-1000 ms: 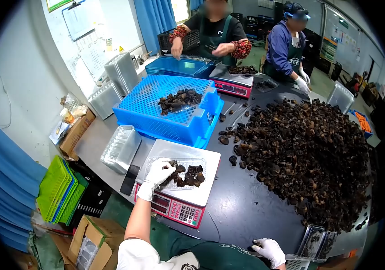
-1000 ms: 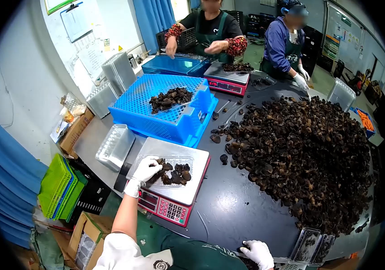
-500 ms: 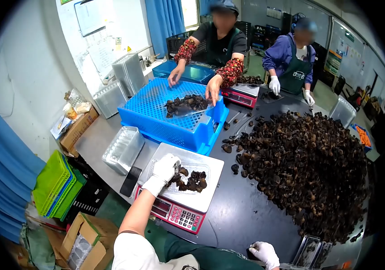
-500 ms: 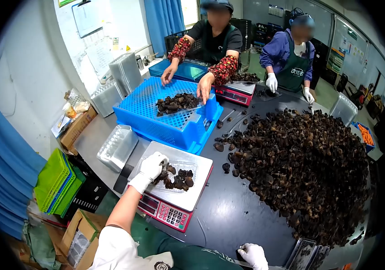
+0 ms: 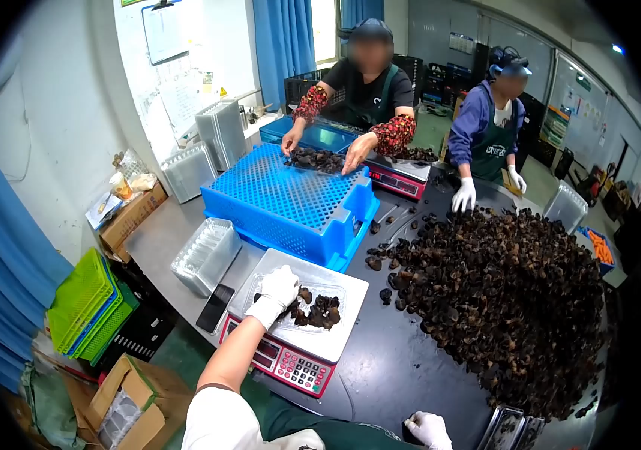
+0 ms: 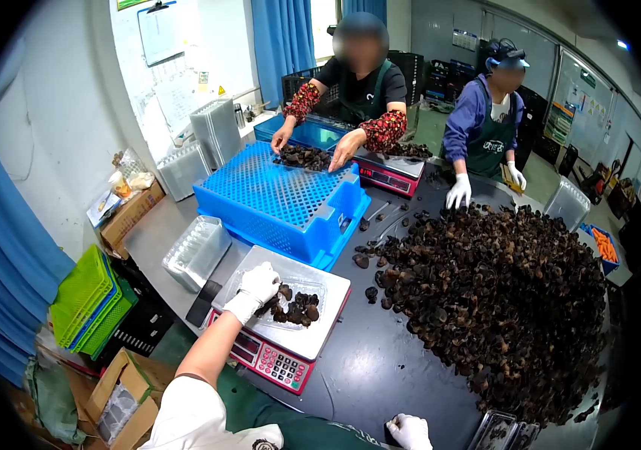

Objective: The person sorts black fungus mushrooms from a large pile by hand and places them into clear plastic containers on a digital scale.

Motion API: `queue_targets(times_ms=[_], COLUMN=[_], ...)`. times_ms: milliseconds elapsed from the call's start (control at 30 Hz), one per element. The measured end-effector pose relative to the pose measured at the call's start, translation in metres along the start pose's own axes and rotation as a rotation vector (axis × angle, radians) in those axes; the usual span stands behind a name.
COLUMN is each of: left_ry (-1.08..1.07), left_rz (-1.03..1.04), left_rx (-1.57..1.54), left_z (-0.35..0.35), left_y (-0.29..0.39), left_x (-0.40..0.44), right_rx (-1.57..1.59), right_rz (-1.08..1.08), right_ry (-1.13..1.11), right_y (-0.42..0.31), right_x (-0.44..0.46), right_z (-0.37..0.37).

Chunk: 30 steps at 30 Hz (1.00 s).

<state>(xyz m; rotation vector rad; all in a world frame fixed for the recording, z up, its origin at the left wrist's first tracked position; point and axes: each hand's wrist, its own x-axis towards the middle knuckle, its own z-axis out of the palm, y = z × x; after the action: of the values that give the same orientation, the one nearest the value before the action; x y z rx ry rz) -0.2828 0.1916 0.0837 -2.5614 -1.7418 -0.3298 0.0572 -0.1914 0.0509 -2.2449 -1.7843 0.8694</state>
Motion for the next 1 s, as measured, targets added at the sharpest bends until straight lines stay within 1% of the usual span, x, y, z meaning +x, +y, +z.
queue_targets(times_ms=[67,133,167,233,267,300,367,433,467,500,533,567,633,667,700,733,767,833,900,933,967,1000], left_ry=[-0.005,-0.025,-0.018,0.164,0.254,0.252,0.19,-0.184,-0.5,-0.288,-0.358,-0.718,-0.417,-0.366,-0.052,-0.06,0.073,0.071,0.097,0.096,-0.005,-0.105], left_rz=[-0.01,-0.003,-0.004,0.018,0.036,0.034,0.097,0.454,0.585,0.905,1.022,0.861,0.79,0.561,0.659,0.419,0.268,0.127,0.062,0.066,0.056,0.045], left_rx=[0.034,-0.147,-0.15,-0.242,-0.339,-0.338,-0.536,-0.278,-0.457,-0.696,-0.651,-0.797,-0.649,-0.613,-0.442,-0.529,-0.448,-0.327,-0.146,-0.143,-0.157,-0.171], left_z=[0.002,-0.003,-0.005,-0.02,-0.026,-0.033,-0.055,-0.116,-0.105,-0.081,-0.083,-0.085,-0.09,-0.094,-0.077,-0.067,-0.052,-0.045,-0.033,-0.022,-0.009,-0.002], left_y=[-0.002,-0.01,-0.014,-0.018,-0.018,-0.012,0.019,0.081,0.102,0.11,0.116,0.12,0.11,0.099,0.079,0.064,0.047,0.019,0.007,-0.001,-0.01,-0.016], left_x=[0.003,0.003,0.004,0.005,0.004,0.001,-0.01,-0.046,-0.059,-0.086,-0.102,-0.105,-0.083,-0.069,-0.054,-0.041,-0.032,-0.018,-0.017,-0.015,-0.013,-0.011], right_rx=[0.004,-0.01,-0.018,-0.015,-0.005,0.006,0.011,0.016,0.008,-0.002,-0.02,-0.022,0.021,0.019,0.028,0.037,0.039,0.013,0.017,0.016,0.019,0.118], right_rz=[0.013,0.01,0.002,-0.007,-0.008,-0.009,-0.008,-0.013,-0.012,-0.01,0.006,0.008,-0.013,-0.011,-0.011,-0.01,-0.01,-0.025,-0.019,-0.012,-0.011,-0.029], right_ry=[0.006,0.007,0.003,0.01,0.024,0.036,0.035,0.037,0.028,0.019,0.016,0.011,0.043,0.041,0.043,0.046,0.05,0.062,0.057,0.047,0.048,0.05], right_y=[0.0,0.002,0.004,0.007,0.007,0.006,0.009,0.012,0.014,0.015,0.01,0.012,0.016,0.017,0.018,0.018,0.02,0.021,0.017,0.011,0.003,-0.012], right_x=[0.0,0.001,0.0,0.0,0.0,-0.001,0.001,0.005,0.007,0.008,0.007,0.007,0.006,0.005,0.005,0.005,0.006,0.007,0.007,0.006,0.004,0.001], right_z=[0.001,0.003,0.003,0.005,0.006,0.007,0.009,0.011,0.012,0.013,0.009,0.01,0.013,0.013,0.013,0.013,0.015,0.018,0.015,0.01,0.003,-0.008])
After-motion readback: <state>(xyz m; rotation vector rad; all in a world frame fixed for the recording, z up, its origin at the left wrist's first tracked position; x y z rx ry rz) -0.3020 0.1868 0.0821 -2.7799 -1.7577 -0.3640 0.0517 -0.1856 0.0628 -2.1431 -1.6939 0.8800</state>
